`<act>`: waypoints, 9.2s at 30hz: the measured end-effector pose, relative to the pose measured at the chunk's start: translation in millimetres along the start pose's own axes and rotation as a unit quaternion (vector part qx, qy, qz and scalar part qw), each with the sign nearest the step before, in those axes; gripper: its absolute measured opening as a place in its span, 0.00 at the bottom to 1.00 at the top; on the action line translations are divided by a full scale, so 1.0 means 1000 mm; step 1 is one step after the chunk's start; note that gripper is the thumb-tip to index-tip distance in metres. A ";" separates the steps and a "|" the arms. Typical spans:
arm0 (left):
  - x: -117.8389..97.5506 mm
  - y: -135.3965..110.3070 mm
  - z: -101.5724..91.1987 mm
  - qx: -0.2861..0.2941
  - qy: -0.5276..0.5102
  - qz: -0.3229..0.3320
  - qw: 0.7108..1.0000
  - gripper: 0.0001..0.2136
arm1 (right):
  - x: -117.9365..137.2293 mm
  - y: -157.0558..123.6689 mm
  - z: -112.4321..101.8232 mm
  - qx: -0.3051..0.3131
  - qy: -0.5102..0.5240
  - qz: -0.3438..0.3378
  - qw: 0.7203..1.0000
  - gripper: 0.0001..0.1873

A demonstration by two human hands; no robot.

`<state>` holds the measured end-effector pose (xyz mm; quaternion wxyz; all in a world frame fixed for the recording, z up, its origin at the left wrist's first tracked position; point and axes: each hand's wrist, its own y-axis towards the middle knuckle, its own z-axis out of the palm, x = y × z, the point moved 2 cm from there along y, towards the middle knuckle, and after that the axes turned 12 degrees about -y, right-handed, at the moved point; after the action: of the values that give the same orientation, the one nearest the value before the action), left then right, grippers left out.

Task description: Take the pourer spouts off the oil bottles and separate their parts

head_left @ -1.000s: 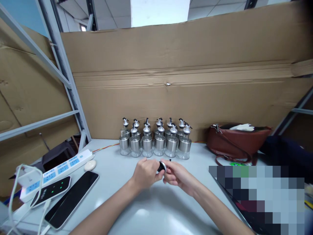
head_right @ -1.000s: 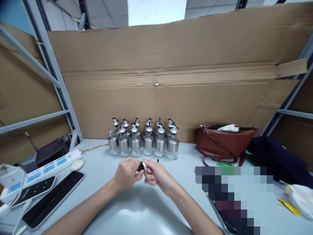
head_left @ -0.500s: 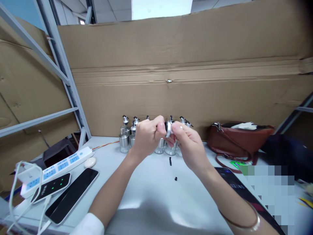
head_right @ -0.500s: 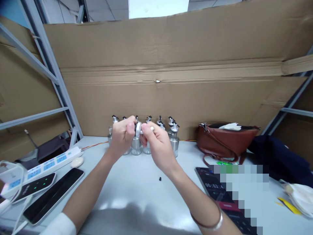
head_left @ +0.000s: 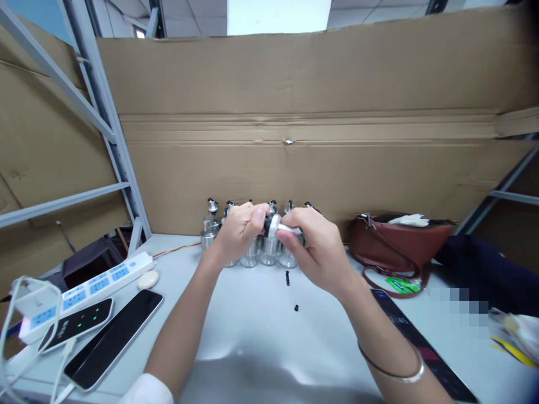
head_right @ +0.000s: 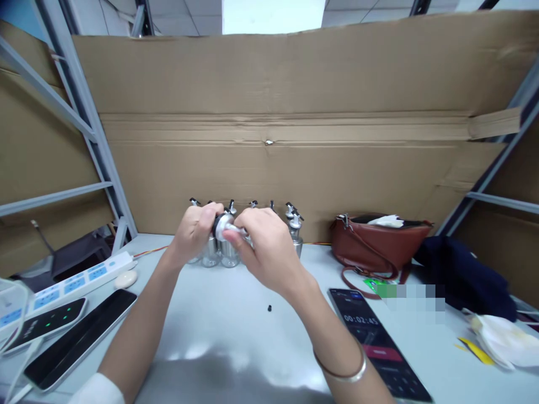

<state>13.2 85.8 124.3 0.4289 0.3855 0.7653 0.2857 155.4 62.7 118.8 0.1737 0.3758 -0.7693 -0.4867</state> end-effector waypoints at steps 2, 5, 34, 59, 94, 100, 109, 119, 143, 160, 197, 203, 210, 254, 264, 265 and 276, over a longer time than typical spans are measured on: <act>0.002 -0.002 -0.007 -0.001 0.005 -0.003 1.000 0.18 | 0.000 -0.001 -0.005 -0.015 -0.038 -0.055 0.998 0.14; 0.012 -0.005 -0.032 -0.115 0.000 -0.043 0.992 0.18 | -0.006 -0.003 -0.023 -0.092 -0.031 -0.068 0.993 0.09; 0.108 -0.045 0.037 0.480 0.194 -0.458 0.723 0.13 | -0.016 -0.036 0.027 0.541 0.033 0.142 0.828 0.08; 0.078 -0.032 0.003 0.401 0.113 -0.430 0.801 0.19 | 0.009 -0.061 0.081 0.632 0.048 0.118 0.764 0.24; 0.081 -0.018 -0.057 0.092 0.084 -0.250 0.960 0.07 | -0.050 -0.028 0.020 0.377 0.032 0.191 0.906 0.16; 0.076 -0.014 -0.013 0.132 -0.331 -0.217 0.909 0.15 | -0.039 -0.021 0.032 0.206 0.100 0.196 0.954 0.19; 0.115 -0.032 0.055 0.165 -0.591 -0.307 0.728 0.27 | -0.054 -0.028 0.044 0.324 0.142 0.181 0.917 0.17; 0.116 -0.039 0.060 0.235 -0.594 -0.297 0.710 0.26 | -0.073 -0.032 0.040 0.383 0.262 0.180 0.867 0.17; 0.077 -0.022 0.069 0.145 -0.500 -0.242 0.819 0.27 | -0.062 -0.038 0.067 0.184 0.437 0.322 0.819 0.24; 0.060 -0.023 0.087 -0.017 -0.542 -0.227 0.809 0.24 | -0.025 -0.037 0.059 -0.030 0.249 0.396 0.883 0.28; 0.186 -0.044 -0.003 -0.109 -0.323 -0.306 0.889 0.15 | -0.054 -0.021 0.042 -0.051 0.555 0.449 0.698 0.20; 0.182 -0.035 -0.010 -0.134 -0.284 -0.273 0.909 0.10 | -0.047 -0.023 0.049 0.020 0.532 0.427 0.731 0.20; 0.103 -0.032 -0.002 -0.219 -0.062 -0.067 0.971 0.10 | -0.034 -0.038 0.061 0.095 0.391 0.358 0.843 0.21; 0.056 -0.143 0.103 0.063 -0.337 -0.402 0.849 0.14 | -0.018 -0.117 0.077 0.292 -0.044 0.016 0.955 0.23; 0.055 -0.143 0.098 0.124 -0.314 -0.422 0.842 0.10 | -0.006 -0.116 0.081 0.315 -0.100 -0.044 0.943 0.18; 0.054 -0.143 0.098 0.128 -0.312 -0.422 0.842 0.11 | -0.006 -0.116 0.080 0.313 -0.097 -0.043 0.944 0.18; 0.053 -0.145 0.096 0.136 -0.317 -0.407 0.846 0.15 | -0.007 -0.118 0.078 0.289 -0.063 -0.014 0.955 0.20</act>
<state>30.0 61.8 -54.9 0.6692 0.1636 0.7071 -0.1594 158.8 87.6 -20.8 0.0025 0.3892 -0.8813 -0.2682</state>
